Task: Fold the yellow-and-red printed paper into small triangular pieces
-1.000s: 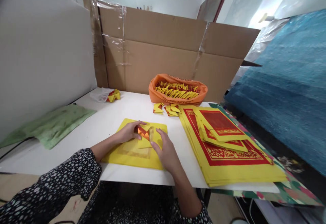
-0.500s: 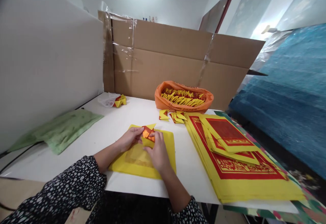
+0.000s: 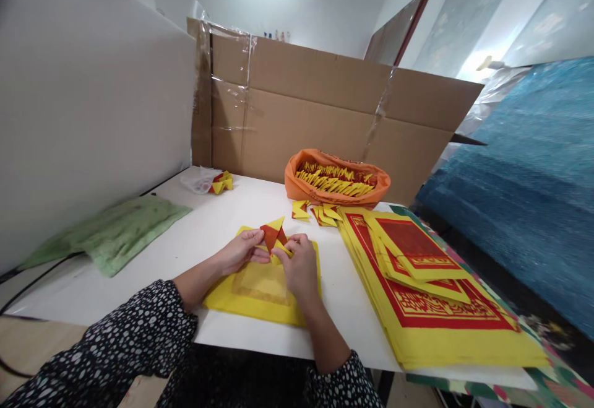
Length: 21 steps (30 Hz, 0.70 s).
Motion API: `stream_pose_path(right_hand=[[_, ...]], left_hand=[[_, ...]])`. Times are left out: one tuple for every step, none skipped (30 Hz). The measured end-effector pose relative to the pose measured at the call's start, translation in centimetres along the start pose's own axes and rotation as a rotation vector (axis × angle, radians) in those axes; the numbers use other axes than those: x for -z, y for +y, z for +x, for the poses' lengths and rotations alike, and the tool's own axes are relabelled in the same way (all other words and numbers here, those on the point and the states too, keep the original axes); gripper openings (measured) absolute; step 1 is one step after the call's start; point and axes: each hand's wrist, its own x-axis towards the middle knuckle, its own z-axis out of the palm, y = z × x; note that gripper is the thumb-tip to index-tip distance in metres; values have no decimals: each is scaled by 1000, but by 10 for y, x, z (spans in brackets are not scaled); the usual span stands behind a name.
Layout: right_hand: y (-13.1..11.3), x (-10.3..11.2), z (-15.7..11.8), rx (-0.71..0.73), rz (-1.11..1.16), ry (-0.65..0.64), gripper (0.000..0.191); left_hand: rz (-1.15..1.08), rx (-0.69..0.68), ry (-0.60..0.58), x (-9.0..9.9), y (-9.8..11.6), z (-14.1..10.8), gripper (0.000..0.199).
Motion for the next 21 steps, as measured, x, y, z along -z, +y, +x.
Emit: stream_pose_path(right_hand=[[1,1,3,27,-71,-23,25],[1,2,6,55,-151,-39,23],[0,2,9,87,-228,-52,22],[-1,2,12,123,-291,-62,22],[-3,1,15,164,-336,-67,22],[-4,0,17,207,-364,-70,21],[-6,-1,19,251,-378,-73,19],[-8,-2,21,285,-378,-70,17],[-9,-3,21,304,-361,-52,13],[-10,-4,21,299,-322,-15,10],[-10,-4,21,271,-256,34,14],[-11,-5,21,220,-163,83,22],[-10,-5,20,149,-45,110,30],[-10,-5,19,64,93,101,37],[-9,-6,18,-28,239,49,42],[-8,-6,17,-116,380,-33,44],[-7,-7,16,-191,503,-121,46],[-6,-9,15,-246,596,-191,48],[-4,-10,14,-280,653,-231,51],[-2,-11,13,-295,678,-244,53],[0,-12,12,-295,681,-246,53]], left_hand=[[31,-14,-2,0,-2,0,43],[63,-24,-11,0,-3,0,45],[97,-32,-33,-1,-5,-1,48],[132,-38,-67,-2,-6,-1,50],[168,-43,-107,-3,-6,-2,51],[200,-50,-145,-4,-6,-2,51],[227,-59,-178,-4,-6,-2,51],[251,-70,-199,-4,-6,-2,49],[273,-88,-196,-4,-5,-1,48],[306,-115,-169,-3,-5,0,46],[359,-159,-119,-1,-4,1,44],[441,-226,-52,1,-3,2,40],[549,-317,25,4,-3,4,37],[674,-423,103,6,-3,5,36],[801,-529,167,8,-3,6,39],[910,-619,211,10,-4,6,44],[990,-684,233,10,-5,6,50],[1031,-717,237,10,-6,6,54],[1030,-724,228,8,-7,5,57],[984,-708,213,6,-7,4,60],[892,-670,196,3,-7,3,62]])
